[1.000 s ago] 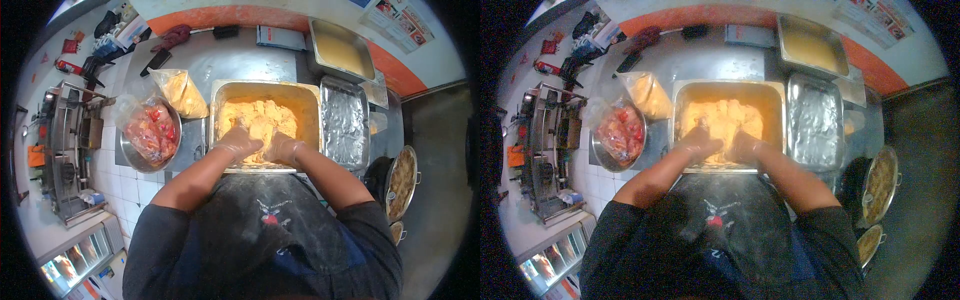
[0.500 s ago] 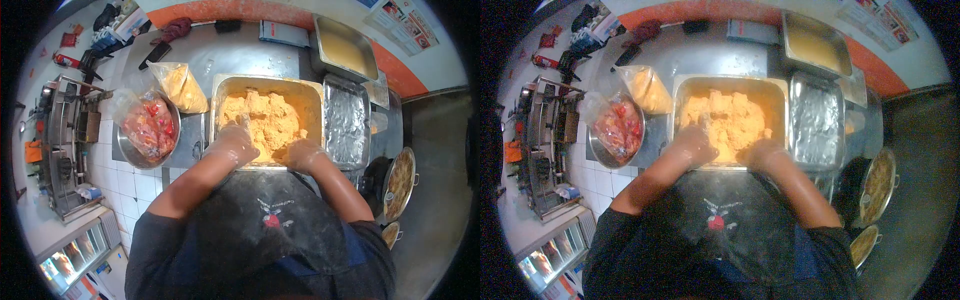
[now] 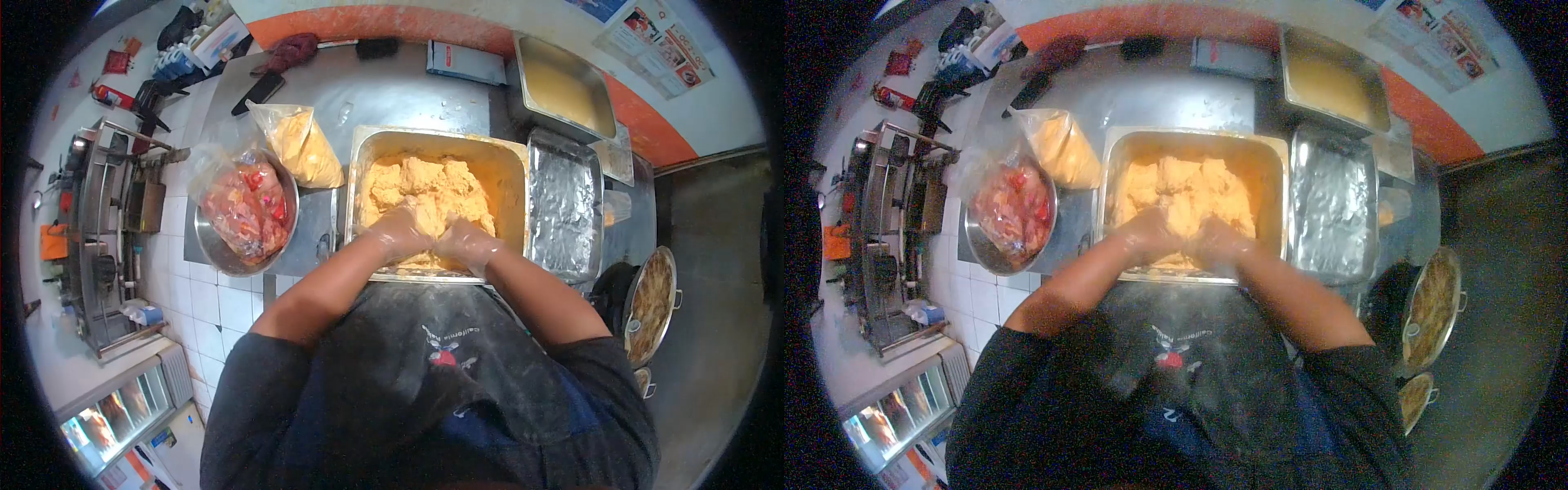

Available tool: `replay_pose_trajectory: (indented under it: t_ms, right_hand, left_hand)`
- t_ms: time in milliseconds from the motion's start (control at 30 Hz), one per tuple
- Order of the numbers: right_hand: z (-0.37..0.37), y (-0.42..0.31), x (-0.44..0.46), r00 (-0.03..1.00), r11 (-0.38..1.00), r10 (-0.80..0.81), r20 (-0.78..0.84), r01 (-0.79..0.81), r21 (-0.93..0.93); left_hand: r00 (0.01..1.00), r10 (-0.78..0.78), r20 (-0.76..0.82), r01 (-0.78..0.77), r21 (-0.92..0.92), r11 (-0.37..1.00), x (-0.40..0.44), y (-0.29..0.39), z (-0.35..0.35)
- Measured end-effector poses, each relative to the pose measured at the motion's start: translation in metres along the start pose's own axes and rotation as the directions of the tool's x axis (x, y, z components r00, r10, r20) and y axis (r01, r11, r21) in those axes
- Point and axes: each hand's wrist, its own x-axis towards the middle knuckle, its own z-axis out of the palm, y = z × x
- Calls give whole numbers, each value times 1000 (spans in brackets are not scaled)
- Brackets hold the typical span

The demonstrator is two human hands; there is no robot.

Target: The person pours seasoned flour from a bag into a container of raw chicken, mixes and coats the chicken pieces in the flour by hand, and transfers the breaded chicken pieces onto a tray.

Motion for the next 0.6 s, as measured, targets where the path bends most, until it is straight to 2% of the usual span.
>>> replay_pose_trajectory:
  t_ms: [33, 67, 100, 133, 167, 200, 233, 267, 300, 333, 367, 400, 467, 533, 600]
  right_hand:
    - [-3, -3, -5, 991, 990, -106, -81, 113, 88]
    - [-9, -4, -14, 991, 990, -108, -79, 114, 83]
    - [-24, -32, -49, 985, 922, -133, -112, 164, 350]
    - [-32, -45, -68, 978, 780, -144, -151, 206, 591]
    - [-33, -33, -59, 979, 778, -138, -150, 201, 595]
    - [-38, -11, -43, 944, 853, -157, -291, 278, 443]
    - [-43, -6, -36, 886, 906, -196, -419, 328, 269]
    - [-46, -4, -32, 886, 906, -195, -420, 327, 270]
    - [-52, -14, -35, 891, 932, -110, -441, 246, 266]
    - [-62, -38, -44, 908, 997, -35, -418, 58, 42]
    - [-72, -62, -52, 919, 973, 40, -392, -125, -194]
    - [-68, -67, -50, 917, 974, 39, -398, -124, -192]
    - [-58, -69, -38, 904, 975, -86, -420, -11, -222]
    - [-43, -60, -21, 884, 962, -202, -422, 98, -255]
    - [-34, -43, 3, 865, 950, -265, -427, 159, -268]
  left_hand:
    - [1000, 0, -1, 0, -2, 1000, -10, 2, -3]
    - [993, 53, -102, -74, -223, 972, -22, 3, -8]
    - [975, 80, -205, -162, -421, 893, -31, 5, -14]
    - [977, 79, -200, -158, -421, 893, -34, 4, -18]
    - [968, 51, -245, -112, -241, 964, -36, 2, -21]
    - [955, 36, -295, -54, -54, 997, -38, 4, -25]
    - [964, 28, -265, -16, 49, 999, -40, 16, -32]
    - [972, 20, -236, 17, 153, 988, -43, 28, -38]
    - [946, 28, -323, 47, 224, 974, -38, 32, -37]
    - [930, 41, -366, 60, 261, 963, -31, 37, -37]
    - [911, 54, -408, 77, 297, 952, -25, 42, -36]
    - [916, 19, -400, 110, 297, 949, -14, 45, -37]
    - [918, -12, -397, 141, 298, 944, 9, 40, -42]
    - [958, -6, -286, 57, 169, 984, 23, 24, -40]
    - [968, -17, -251, 47, 113, 993, 26, 19, -40]
